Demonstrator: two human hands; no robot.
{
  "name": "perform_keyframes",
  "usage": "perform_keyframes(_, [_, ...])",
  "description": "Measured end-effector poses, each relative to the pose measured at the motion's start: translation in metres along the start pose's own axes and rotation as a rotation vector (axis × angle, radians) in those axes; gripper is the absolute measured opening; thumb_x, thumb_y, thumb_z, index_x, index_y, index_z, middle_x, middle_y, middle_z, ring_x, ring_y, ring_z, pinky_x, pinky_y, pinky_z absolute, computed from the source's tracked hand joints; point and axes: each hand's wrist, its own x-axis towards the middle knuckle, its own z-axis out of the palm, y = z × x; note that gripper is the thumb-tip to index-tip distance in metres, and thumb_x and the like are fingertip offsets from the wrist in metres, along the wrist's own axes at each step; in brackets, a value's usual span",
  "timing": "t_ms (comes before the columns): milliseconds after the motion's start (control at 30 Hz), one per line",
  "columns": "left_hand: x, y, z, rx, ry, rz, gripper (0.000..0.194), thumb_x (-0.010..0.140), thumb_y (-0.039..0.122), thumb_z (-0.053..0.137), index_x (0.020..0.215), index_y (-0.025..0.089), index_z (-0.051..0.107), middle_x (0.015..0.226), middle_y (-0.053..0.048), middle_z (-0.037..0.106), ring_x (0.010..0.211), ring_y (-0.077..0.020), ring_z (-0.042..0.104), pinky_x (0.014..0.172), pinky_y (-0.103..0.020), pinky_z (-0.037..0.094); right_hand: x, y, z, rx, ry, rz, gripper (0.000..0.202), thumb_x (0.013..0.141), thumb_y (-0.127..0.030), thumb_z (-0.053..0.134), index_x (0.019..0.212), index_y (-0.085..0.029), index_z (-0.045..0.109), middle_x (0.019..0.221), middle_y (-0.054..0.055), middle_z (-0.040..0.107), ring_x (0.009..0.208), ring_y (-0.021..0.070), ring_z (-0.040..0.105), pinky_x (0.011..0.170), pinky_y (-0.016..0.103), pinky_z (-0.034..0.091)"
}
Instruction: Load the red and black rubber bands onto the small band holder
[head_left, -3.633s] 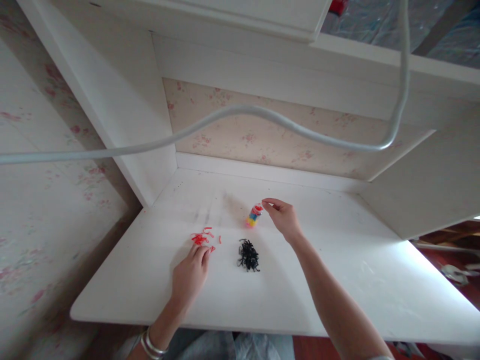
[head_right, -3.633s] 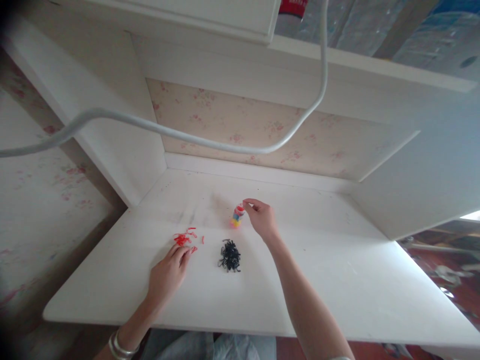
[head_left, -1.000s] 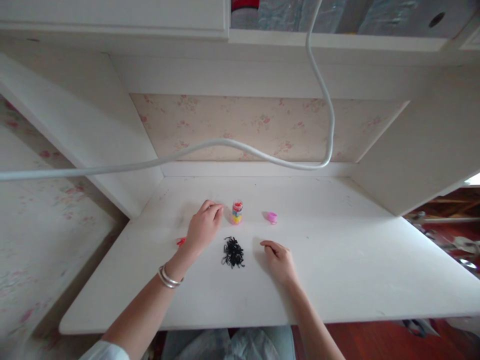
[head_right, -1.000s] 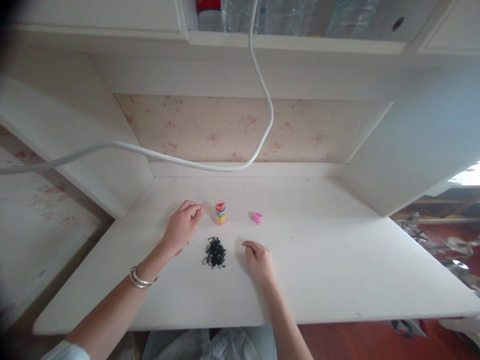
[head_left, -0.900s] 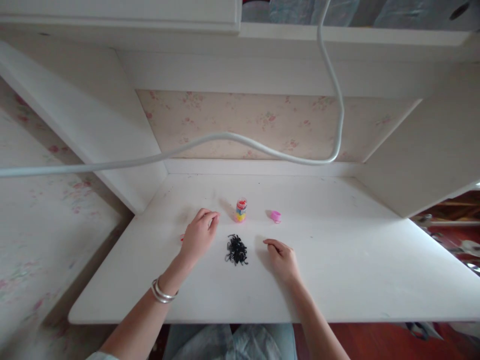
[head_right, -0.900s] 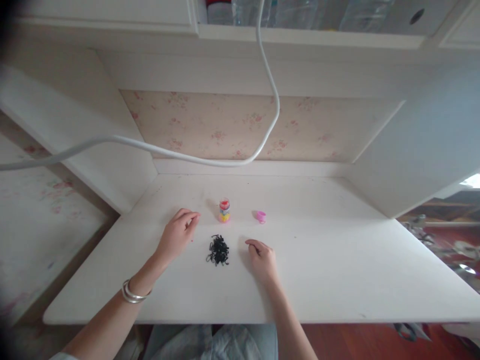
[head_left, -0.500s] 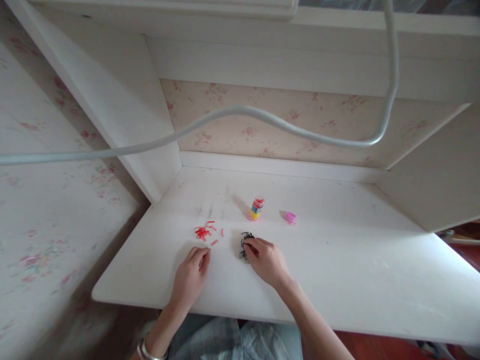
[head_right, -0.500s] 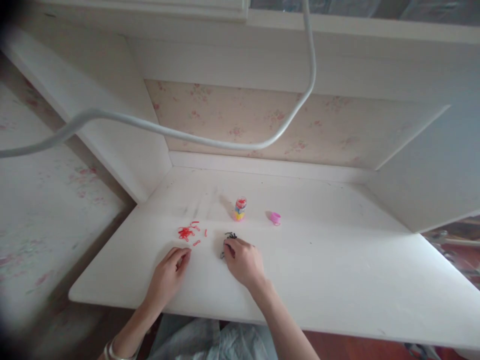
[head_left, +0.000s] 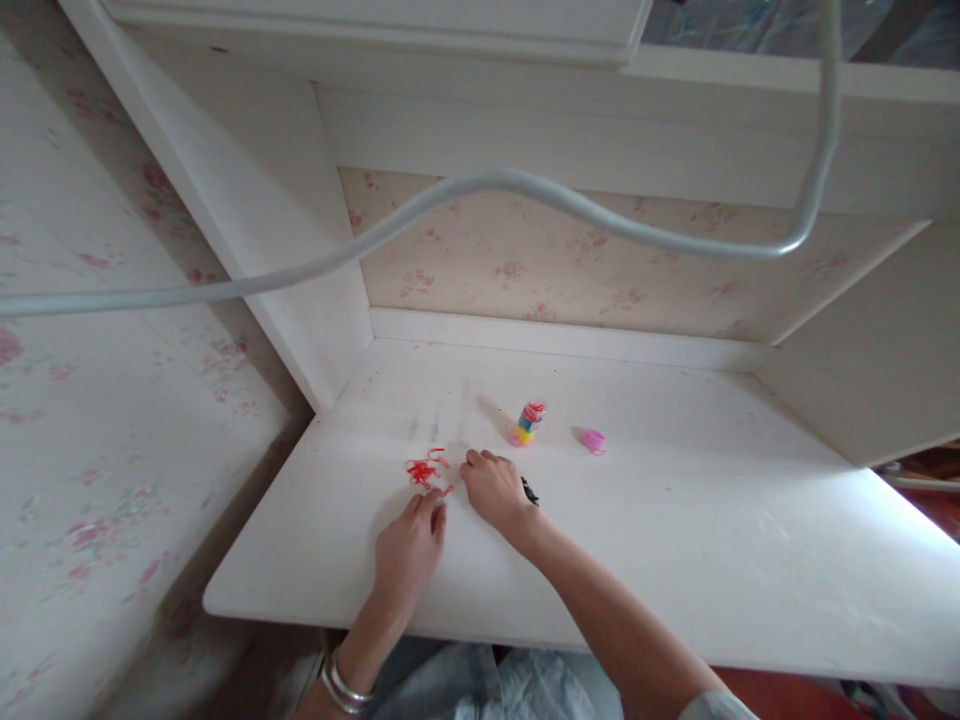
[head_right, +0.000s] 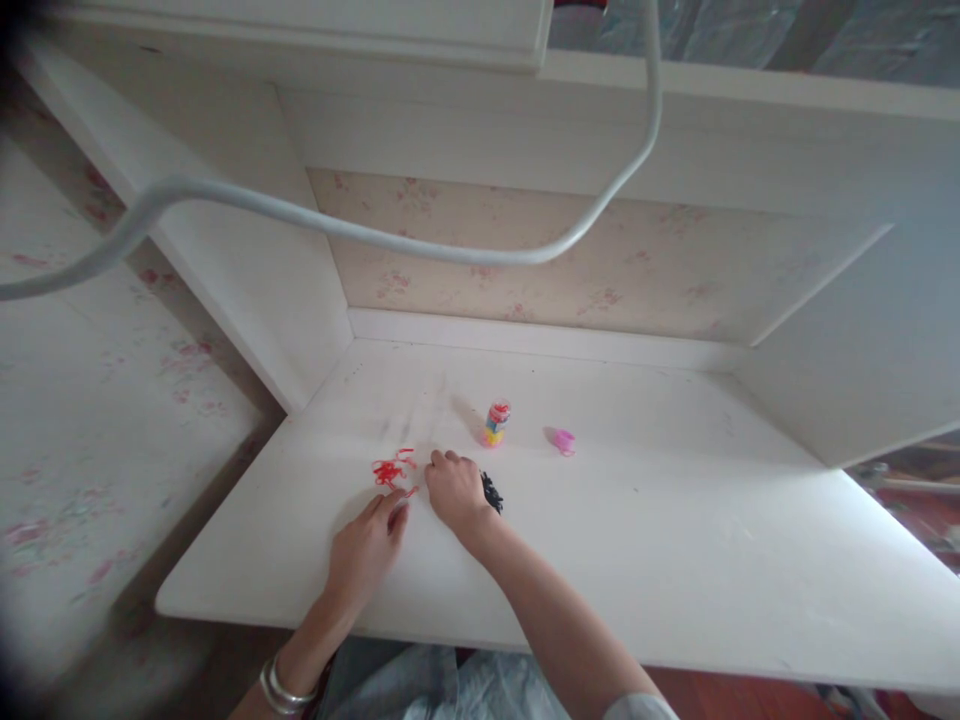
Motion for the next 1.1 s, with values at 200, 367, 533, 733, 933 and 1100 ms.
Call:
perform_keyframes(200, [0.006, 0.000, 0.002, 0.025, 0.026, 0.024, 0.023, 0.094, 0.032, 0.041, 0.099, 0.027, 0.063, 0.090, -0.001, 0.070, 0.062, -0.0136, 0.063, 0.050, -0.024, 0.030, -0.009, 0.005, -0.010, 0.113, 0.172, 0.072, 0.026, 0.094, -0.021, 0.038, 0.091, -0.020, 0.064, 0.095, 0.006, 0.062, 0.082, 0.0158, 0.059, 0.065, 0.024, 0.042])
perform_keyframes(367, [0.001, -0.003, 0.008, 0.049, 0.065, 0.079, 0.025, 0.095, 0.032, 0.039, 0.094, 0.026, 0.063, 0.090, 0.000, 0.070, 0.062, -0.0144, 0.063, 0.050, -0.025, 0.030, -0.027, 0.047, -0.041, 0.388, 0.515, 0.244, 0.032, 0.096, -0.033, 0.038, 0.091, -0.021, 0.067, 0.090, 0.003, 0.063, 0.073, 0.0119, 0.058, 0.066, 0.022, 0.041])
perform_keyframes(533, [-0.001, -0.002, 0.007, 0.061, 0.089, 0.110, 0.027, 0.096, 0.037, 0.038, 0.095, 0.027, 0.063, 0.088, 0.001, 0.070, 0.061, -0.0143, 0.063, 0.051, -0.026, 0.031, -0.034, 0.100, -0.064, 0.453, 0.631, 0.351, 0.025, 0.088, -0.031, 0.048, 0.086, -0.021, 0.071, 0.081, 0.002, 0.063, 0.070, 0.0119, 0.056, 0.066, 0.023, 0.040])
perform_keyframes(733, [-0.001, -0.002, 0.006, 0.051, 0.094, 0.104, 0.027, 0.096, 0.037, 0.038, 0.093, 0.027, 0.063, 0.087, 0.002, 0.070, 0.063, -0.0143, 0.064, 0.053, -0.026, 0.032, -0.024, 0.117, -0.074, 0.315, 0.454, 0.354, 0.022, 0.084, -0.027, 0.050, 0.083, -0.024, 0.072, 0.084, 0.001, 0.065, 0.068, 0.0116, 0.055, 0.065, 0.023, 0.037])
perform_keyframes(933, [-0.002, -0.001, 0.007, 0.042, 0.095, 0.088, 0.027, 0.096, 0.036, 0.038, 0.095, 0.026, 0.063, 0.087, 0.001, 0.070, 0.063, -0.0132, 0.064, 0.053, -0.026, 0.031, -0.014, 0.114, -0.077, 0.235, 0.402, 0.346, 0.022, 0.082, -0.027, 0.051, 0.083, -0.026, 0.073, 0.087, 0.000, 0.066, 0.073, 0.0125, 0.056, 0.064, 0.022, 0.037])
perform_keyframes(1100, [-0.002, -0.001, 0.006, 0.027, 0.088, 0.070, 0.027, 0.096, 0.037, 0.039, 0.095, 0.025, 0.063, 0.088, 0.000, 0.070, 0.063, -0.0130, 0.064, 0.053, -0.025, 0.033, -0.019, 0.114, -0.078, 0.303, 0.464, 0.338, 0.023, 0.082, -0.030, 0.051, 0.082, -0.025, 0.073, 0.083, 0.001, 0.065, 0.068, 0.0116, 0.055, 0.065, 0.023, 0.038])
